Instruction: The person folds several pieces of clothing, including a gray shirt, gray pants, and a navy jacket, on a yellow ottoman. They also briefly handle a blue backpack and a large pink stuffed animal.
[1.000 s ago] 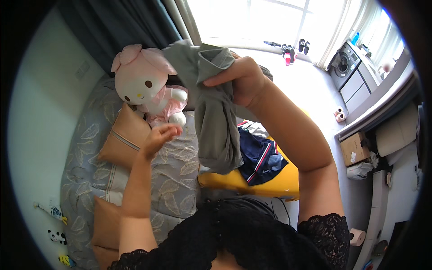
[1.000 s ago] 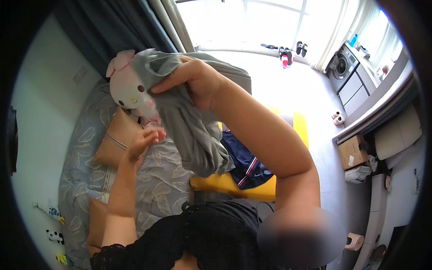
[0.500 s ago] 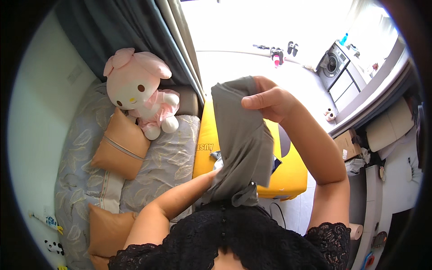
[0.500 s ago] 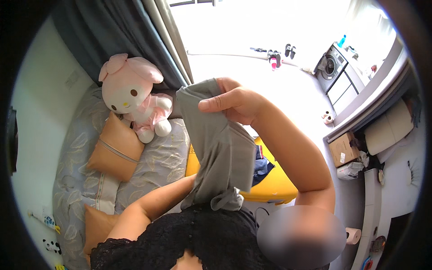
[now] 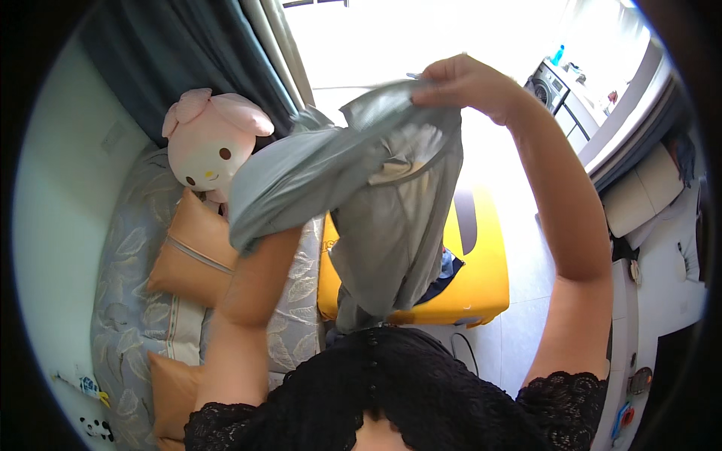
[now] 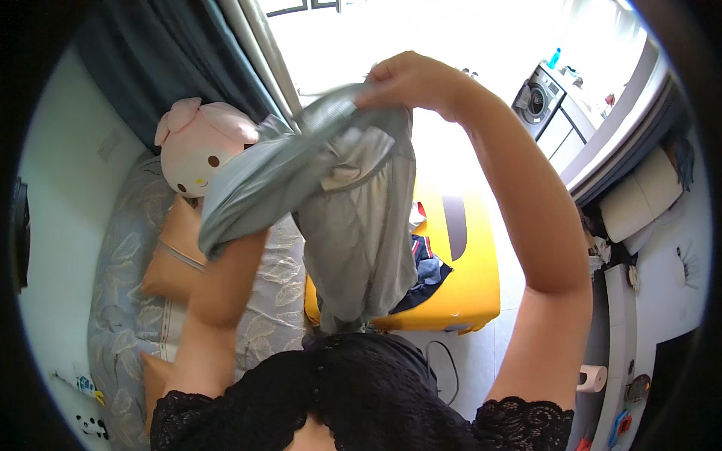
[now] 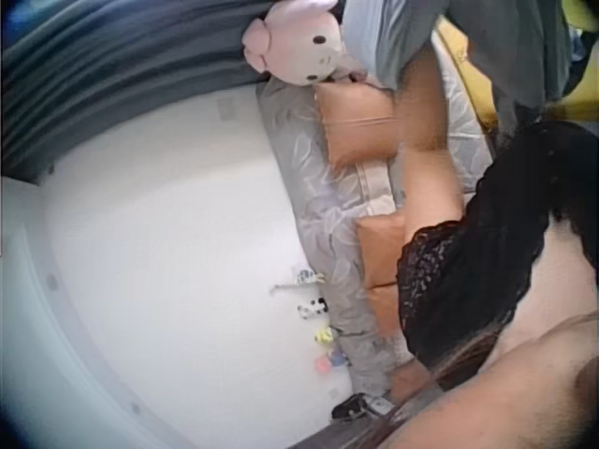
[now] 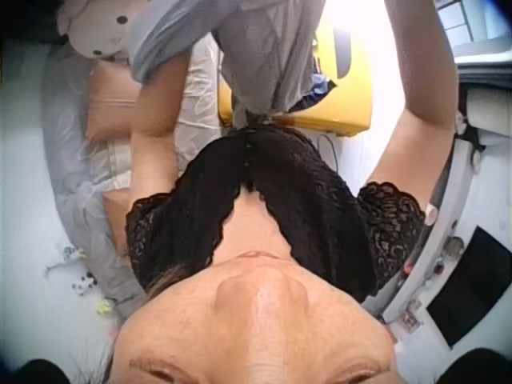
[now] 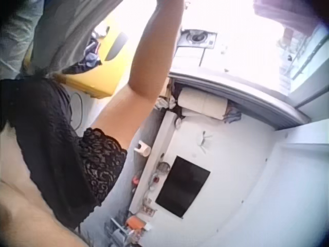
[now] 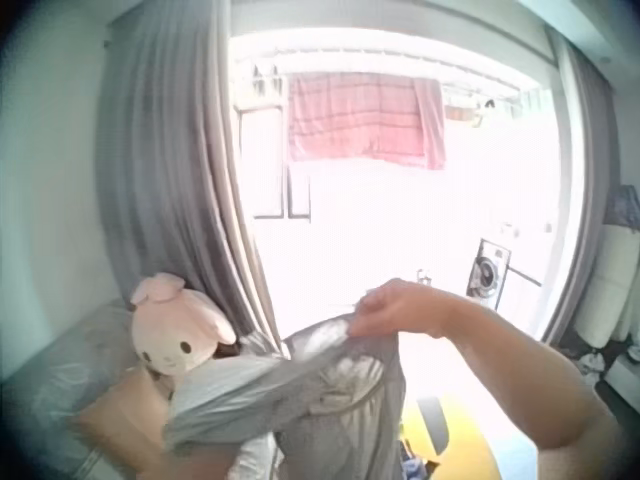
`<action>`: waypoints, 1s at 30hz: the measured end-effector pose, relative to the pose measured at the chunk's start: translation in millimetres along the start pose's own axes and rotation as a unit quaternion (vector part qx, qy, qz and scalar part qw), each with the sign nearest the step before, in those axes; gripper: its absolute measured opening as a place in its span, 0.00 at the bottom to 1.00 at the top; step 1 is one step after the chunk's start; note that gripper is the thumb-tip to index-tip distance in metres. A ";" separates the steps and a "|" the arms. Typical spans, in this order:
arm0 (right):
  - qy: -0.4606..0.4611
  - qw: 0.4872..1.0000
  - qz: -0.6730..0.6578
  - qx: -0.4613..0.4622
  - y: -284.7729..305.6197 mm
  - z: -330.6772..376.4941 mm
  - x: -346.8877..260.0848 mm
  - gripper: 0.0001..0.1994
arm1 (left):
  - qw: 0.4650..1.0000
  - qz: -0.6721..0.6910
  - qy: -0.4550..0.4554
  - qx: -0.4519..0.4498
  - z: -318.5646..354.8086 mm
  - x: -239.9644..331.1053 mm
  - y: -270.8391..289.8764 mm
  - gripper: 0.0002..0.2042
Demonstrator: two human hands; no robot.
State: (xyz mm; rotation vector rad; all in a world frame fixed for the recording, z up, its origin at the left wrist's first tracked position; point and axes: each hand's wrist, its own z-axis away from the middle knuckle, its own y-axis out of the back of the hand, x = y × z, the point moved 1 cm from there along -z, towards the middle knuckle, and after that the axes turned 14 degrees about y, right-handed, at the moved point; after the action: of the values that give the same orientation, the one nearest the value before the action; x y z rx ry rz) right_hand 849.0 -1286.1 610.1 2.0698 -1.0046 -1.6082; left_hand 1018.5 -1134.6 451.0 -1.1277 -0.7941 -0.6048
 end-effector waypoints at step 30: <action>-0.111 0.928 0.300 -0.193 -76.0 -81.6 47.7 0.15 | 0.919 -0.283 -0.165 0.218 140.7 223.4 49.4 0.23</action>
State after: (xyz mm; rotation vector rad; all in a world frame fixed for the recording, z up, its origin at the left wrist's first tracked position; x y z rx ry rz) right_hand 955.7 -1279.5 552.8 1.1843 -1.1375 -1.5575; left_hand 1153.7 -992.6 634.6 -0.5804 -1.4939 -0.6733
